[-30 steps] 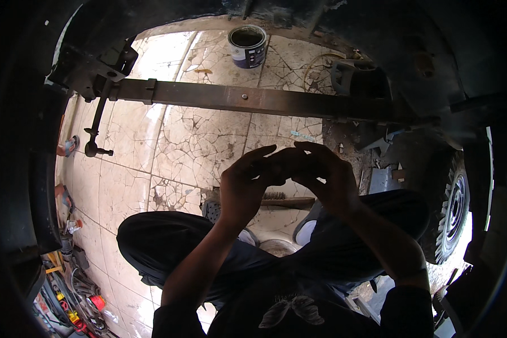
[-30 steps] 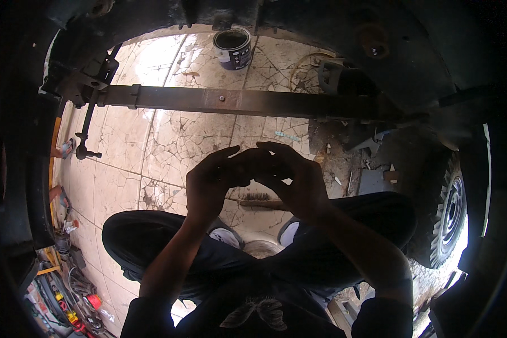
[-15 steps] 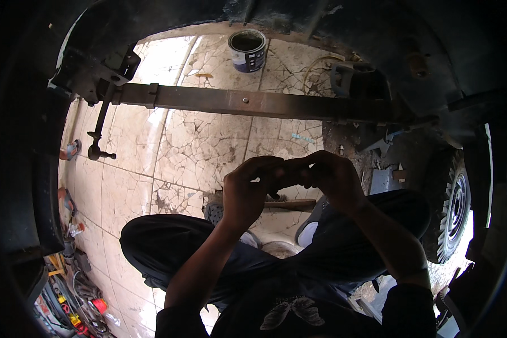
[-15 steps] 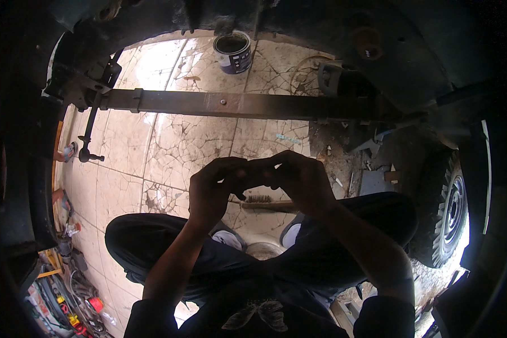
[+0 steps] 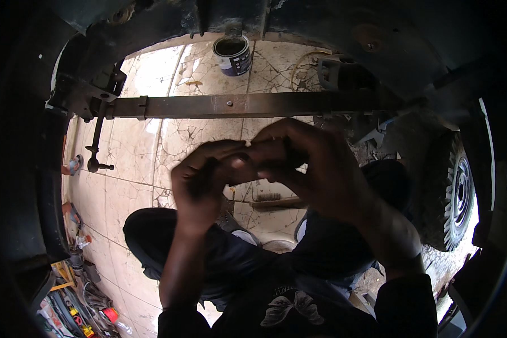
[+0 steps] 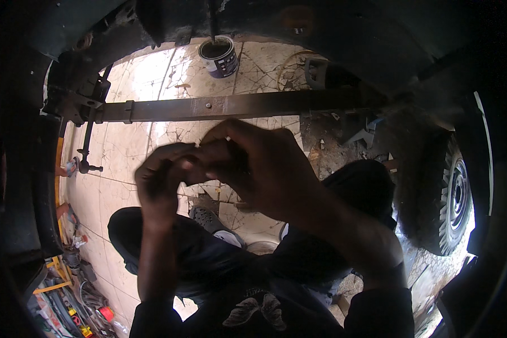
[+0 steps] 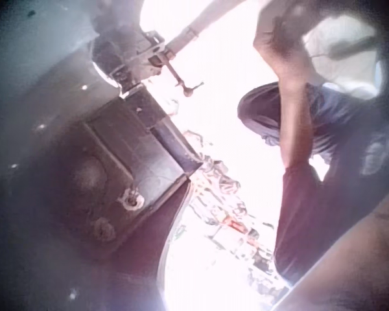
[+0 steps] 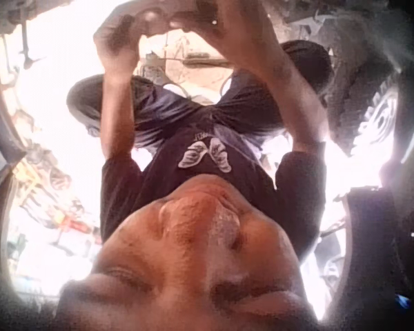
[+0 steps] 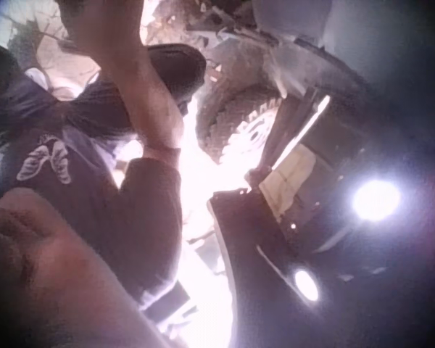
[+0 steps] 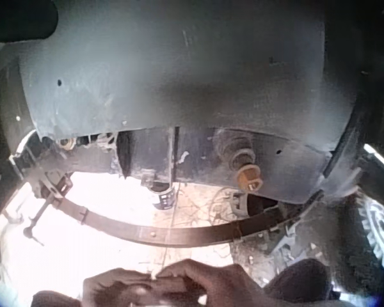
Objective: The person is working under a vehicle, manipulating a metal bar and small components, likely part of the suspension system. They are seen adjusting and securing parts with their hands.
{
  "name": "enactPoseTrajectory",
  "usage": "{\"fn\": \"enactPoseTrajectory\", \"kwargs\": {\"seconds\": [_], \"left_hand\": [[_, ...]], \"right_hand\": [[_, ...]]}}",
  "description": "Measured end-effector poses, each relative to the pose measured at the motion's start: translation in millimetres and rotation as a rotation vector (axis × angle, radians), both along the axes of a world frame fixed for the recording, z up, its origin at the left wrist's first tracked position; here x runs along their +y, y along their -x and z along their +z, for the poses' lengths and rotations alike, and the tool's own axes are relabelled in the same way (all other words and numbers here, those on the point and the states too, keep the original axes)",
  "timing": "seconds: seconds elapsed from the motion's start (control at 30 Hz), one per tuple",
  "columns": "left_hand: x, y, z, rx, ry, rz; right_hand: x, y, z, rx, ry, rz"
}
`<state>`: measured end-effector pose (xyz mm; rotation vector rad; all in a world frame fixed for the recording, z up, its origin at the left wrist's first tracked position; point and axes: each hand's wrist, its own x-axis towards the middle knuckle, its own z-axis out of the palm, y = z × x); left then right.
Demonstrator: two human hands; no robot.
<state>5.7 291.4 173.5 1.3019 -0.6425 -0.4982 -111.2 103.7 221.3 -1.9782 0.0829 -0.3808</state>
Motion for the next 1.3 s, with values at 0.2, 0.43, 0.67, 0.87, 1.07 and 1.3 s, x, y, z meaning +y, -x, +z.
{"fn": "enactPoseTrajectory", "kwargs": {"seconds": [0.2,0.43,0.67,0.87,1.07,1.3], "left_hand": [[1,-29,69,0.02,-0.198,-0.092],[-3,-44,23,0.279,-0.196,0.012],[-19,-36,27,0.218,0.056,0.169],[5,-54,11,0.489,-0.014,-0.016],[19,-56,3,0.664,0.077,-0.087],[14,-44,0,0.496,-0.182,-0.031]], "right_hand": [[-23,-31,11,0.061,-0.107,0.059],[-17,-47,5,-0.088,0.103,0.067],[-4,-76,6,-0.2,0.146,0.033],[-9,-66,-12,-0.268,0.172,0.112],[9,-55,-11,-0.104,0.163,0.156],[8,-48,-11,-0.096,0.169,0.19]]}}
